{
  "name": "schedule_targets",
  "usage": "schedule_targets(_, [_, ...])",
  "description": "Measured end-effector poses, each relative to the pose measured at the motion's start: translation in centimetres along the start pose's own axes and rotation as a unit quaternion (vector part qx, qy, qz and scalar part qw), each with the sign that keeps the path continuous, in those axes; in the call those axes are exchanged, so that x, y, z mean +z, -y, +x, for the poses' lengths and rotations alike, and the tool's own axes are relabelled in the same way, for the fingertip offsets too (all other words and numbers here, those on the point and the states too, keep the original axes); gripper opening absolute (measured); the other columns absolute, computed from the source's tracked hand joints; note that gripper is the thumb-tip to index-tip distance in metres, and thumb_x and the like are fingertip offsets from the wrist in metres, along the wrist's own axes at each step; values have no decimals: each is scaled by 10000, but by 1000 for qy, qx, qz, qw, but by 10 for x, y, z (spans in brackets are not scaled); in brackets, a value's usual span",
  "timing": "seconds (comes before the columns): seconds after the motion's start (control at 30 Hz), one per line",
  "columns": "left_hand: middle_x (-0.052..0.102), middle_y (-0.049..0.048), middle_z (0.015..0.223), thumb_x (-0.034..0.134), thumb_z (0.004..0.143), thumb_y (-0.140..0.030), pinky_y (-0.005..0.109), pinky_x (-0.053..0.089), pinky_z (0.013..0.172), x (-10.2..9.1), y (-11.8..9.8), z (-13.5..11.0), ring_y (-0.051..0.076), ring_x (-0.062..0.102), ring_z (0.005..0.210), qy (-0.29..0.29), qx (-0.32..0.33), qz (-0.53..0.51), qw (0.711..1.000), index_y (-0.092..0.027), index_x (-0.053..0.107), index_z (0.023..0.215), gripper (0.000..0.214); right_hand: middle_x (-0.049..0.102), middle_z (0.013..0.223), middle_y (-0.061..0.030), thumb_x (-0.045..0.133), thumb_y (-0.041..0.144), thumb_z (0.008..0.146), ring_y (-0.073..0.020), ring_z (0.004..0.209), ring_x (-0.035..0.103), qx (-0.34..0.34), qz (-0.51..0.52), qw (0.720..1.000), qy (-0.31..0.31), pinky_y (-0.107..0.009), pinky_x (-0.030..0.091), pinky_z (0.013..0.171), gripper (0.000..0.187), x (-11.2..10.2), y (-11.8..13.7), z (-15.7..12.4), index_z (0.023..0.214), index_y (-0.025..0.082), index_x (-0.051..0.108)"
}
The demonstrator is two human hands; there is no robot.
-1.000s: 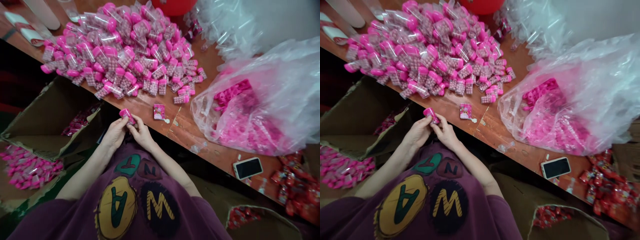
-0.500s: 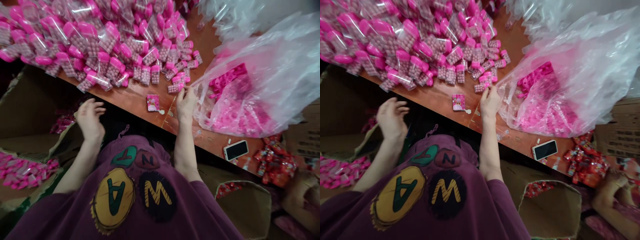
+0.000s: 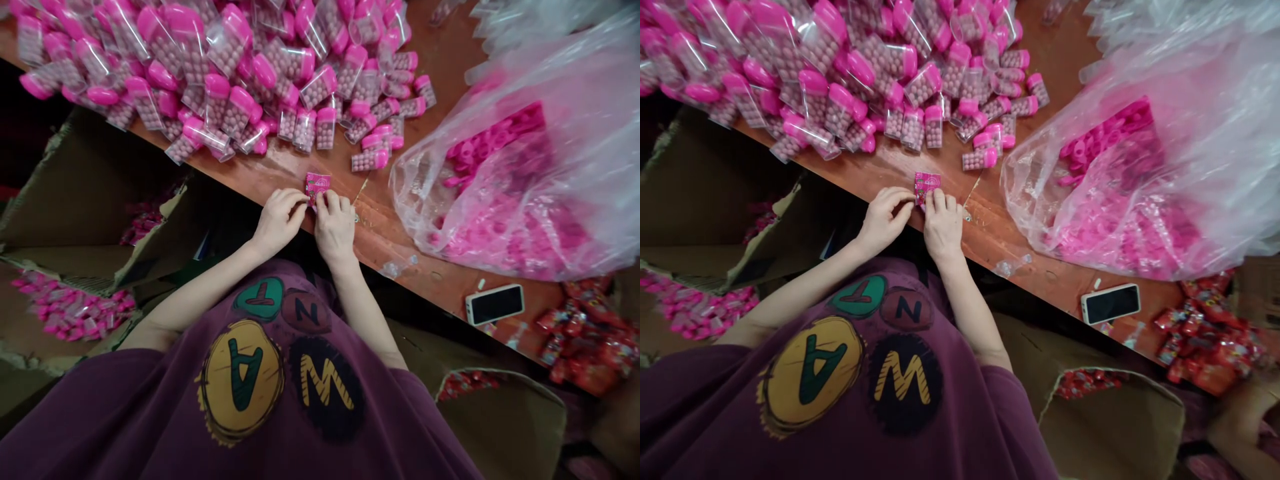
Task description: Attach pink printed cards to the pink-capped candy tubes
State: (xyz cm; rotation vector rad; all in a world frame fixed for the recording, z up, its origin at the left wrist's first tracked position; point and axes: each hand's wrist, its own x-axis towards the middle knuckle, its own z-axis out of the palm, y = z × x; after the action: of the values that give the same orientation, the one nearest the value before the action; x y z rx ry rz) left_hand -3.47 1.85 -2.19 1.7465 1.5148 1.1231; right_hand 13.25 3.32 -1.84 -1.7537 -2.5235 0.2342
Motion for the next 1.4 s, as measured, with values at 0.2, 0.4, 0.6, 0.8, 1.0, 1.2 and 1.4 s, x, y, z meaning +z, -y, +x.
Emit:
schedule_targets(0.2, [712, 48, 724, 663, 1001, -320, 299, 483, 710, -5, -17, 1, 162, 623, 688, -25, -124, -88, 988, -182, 713, 734, 305, 691, 1264, -149, 449, 224, 1107, -269, 1090, 604, 9, 59, 992, -116, -441, 505, 956, 398, 14, -10, -9, 1357, 254, 757])
schedule_targets(0.4, [565, -13, 501, 766, 964, -415, 235, 264, 435, -4, -38, 7, 70, 426, 402, 35, -336, -370, 865, -163, 675, 687, 385, 643, 1222, -107, 454, 218, 1073, -242, 1103, 632, -18, 192, 963, -188, -463, 527, 1014, 431, 10, -5, -22, 1426, 301, 687])
schedule_targets(0.6, [546, -28, 488, 720, 960, -131, 203, 242, 458, -12, -49, 15, 39, 405, 430, 7, -319, -368, 873, -135, 697, 666, 295, 716, 1259, -88, 602, 453, 1023, -212, 1076, 690, 82, 565, 809, -141, -436, 595, 1025, 394, -5, 1, -21, 1358, 257, 671])
schedule_targets(0.8, [585, -20, 523, 781, 874, -126, 202, 283, 469, -9, -50, 10, 42, 443, 453, 21, -316, -389, 865, -130, 717, 648, 234, 725, 804, 21, 874, 576, 807, -116, 718, 620, 174, 692, 696, -83, -295, 567, 766, 380, -12, 5, -18, 889, 225, 754])
schedule_targets(1.0, [577, -19, 503, 862, 787, -233, 210, 330, 481, 5, -43, 3, 51, 463, 454, -30, -305, -409, 860, -149, 660, 570, 308, 603, 698, 50, 803, 650, 846, -94, 637, 503, 188, 690, 692, -98, -260, 452, 650, 449, -5, 14, -19, 826, 217, 684])
schedule_targets(1.2, [557, -24, 462, 901, 760, -344, 213, 313, 434, 17, -51, 5, 54, 448, 404, -25, -290, -356, 888, -162, 627, 535, 399, 575, 737, 34, 590, 582, 1014, -117, 691, 505, 167, 564, 792, -162, -280, 448, 710, 410, -10, 12, -26, 824, 219, 605])
schedule_targets(1.4, [550, -20, 444, 962, 678, -417, 199, 295, 371, 34, -61, 12, 57, 443, 362, 12, -341, -371, 863, -163, 599, 524, 469, 570, 752, 25, 462, 551, 1076, -136, 693, 507, 180, 502, 822, -200, -288, 428, 687, 408, -6, 4, -37, 834, 235, 552])
